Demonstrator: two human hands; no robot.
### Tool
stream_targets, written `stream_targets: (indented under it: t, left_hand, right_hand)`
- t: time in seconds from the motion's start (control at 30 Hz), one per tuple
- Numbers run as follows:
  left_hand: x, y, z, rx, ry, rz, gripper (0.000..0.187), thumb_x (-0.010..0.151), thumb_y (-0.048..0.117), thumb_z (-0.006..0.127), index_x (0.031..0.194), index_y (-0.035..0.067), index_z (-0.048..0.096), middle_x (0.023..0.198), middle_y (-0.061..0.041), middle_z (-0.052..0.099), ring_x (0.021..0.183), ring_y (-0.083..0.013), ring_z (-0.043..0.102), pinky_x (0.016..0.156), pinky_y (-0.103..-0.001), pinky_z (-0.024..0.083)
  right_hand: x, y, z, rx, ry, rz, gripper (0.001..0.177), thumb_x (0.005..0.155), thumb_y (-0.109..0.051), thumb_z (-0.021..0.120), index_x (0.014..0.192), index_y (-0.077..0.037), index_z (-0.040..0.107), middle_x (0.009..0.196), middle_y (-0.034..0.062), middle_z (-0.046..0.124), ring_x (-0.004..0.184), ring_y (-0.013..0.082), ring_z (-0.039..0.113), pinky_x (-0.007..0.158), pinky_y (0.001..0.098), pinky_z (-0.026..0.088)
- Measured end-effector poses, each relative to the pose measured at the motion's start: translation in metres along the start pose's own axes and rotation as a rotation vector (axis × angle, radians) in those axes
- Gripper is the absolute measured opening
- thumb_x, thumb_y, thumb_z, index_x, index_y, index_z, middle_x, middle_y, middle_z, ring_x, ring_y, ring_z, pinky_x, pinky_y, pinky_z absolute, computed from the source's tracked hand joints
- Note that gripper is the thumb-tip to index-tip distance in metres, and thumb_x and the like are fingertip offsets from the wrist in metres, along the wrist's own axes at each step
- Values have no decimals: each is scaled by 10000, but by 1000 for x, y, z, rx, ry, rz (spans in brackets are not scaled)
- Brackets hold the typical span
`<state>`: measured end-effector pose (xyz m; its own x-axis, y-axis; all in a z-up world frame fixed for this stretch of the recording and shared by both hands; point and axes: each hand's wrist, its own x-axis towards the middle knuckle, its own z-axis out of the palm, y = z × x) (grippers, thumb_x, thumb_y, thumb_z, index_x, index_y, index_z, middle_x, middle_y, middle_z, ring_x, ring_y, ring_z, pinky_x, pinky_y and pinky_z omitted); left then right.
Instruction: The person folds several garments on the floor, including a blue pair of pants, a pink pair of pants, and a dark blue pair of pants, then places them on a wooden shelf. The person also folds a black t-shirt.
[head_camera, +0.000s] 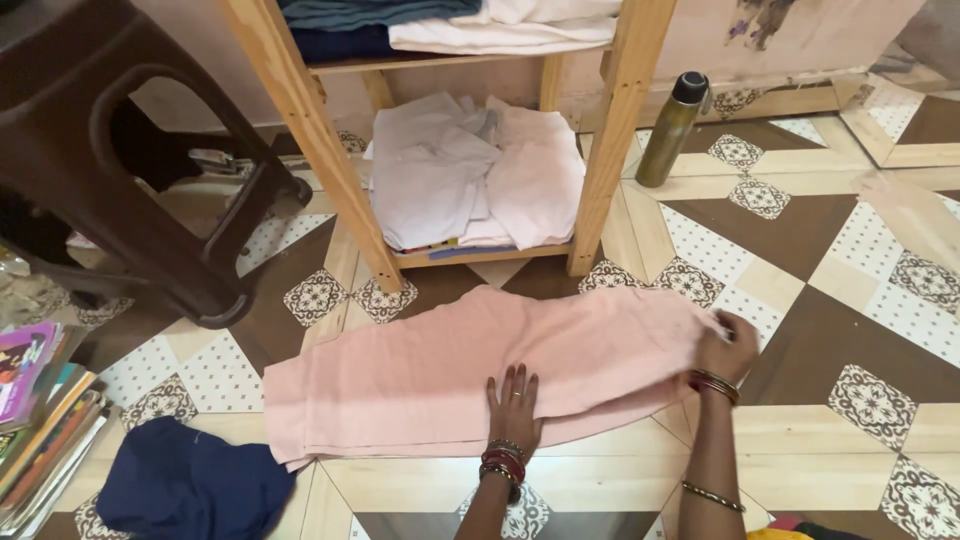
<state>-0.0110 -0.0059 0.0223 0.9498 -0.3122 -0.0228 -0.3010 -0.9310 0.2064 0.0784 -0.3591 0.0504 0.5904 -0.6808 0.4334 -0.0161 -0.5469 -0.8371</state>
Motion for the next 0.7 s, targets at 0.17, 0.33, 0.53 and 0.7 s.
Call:
stream_targets:
  t: [0.17, 0.33, 0.53, 0.7]
  left_hand:
    - [-14, -3, -3, -75, 184, 192, 695, 760, 195, 792, 1406, 93, 556, 1591, -177, 388, 1508, -324, 285, 1223, -626, 97]
    - [-23, -4, -2, -164, 292, 259, 643, 749, 104, 784, 1365, 87, 600, 1529, -208, 455, 1447, -348, 374, 1208, -637, 141]
    - [-22, -5, -5, -185, 328, 272, 647, 758, 124, 779, 1380, 84, 606, 1502, -236, 464, 1415, -372, 383, 1178, -644, 149]
    - [-26, -4, 4, -248, 311, 335, 459, 811, 172, 785, 1235, 49, 659, 1454, -238, 508, 1405, -384, 422, 1204, -644, 192]
  right_hand:
    - [-25, 24, -24, -364, -175, 236, 403, 820, -131, 703, 1195, 14, 693, 1134, 261, 664, 1036, 415, 639, 929, 499, 515]
    - [-49, 20, -17, -553, -27, 305, 516, 774, -234, 759, 1232, -11, 673, 1203, 288, 605, 1063, 477, 590, 826, 598, 499]
    - [-50, 17, -18, -614, -98, 179, 310, 864, -225, 743, 1147, -99, 748, 1190, 198, 669, 1151, 435, 587, 922, 540, 518]
    - [-41, 25, -34, -394, 38, 214, 338, 883, -154, 683, 1214, -95, 721, 1190, 194, 668, 1032, 381, 646, 932, 517, 526]
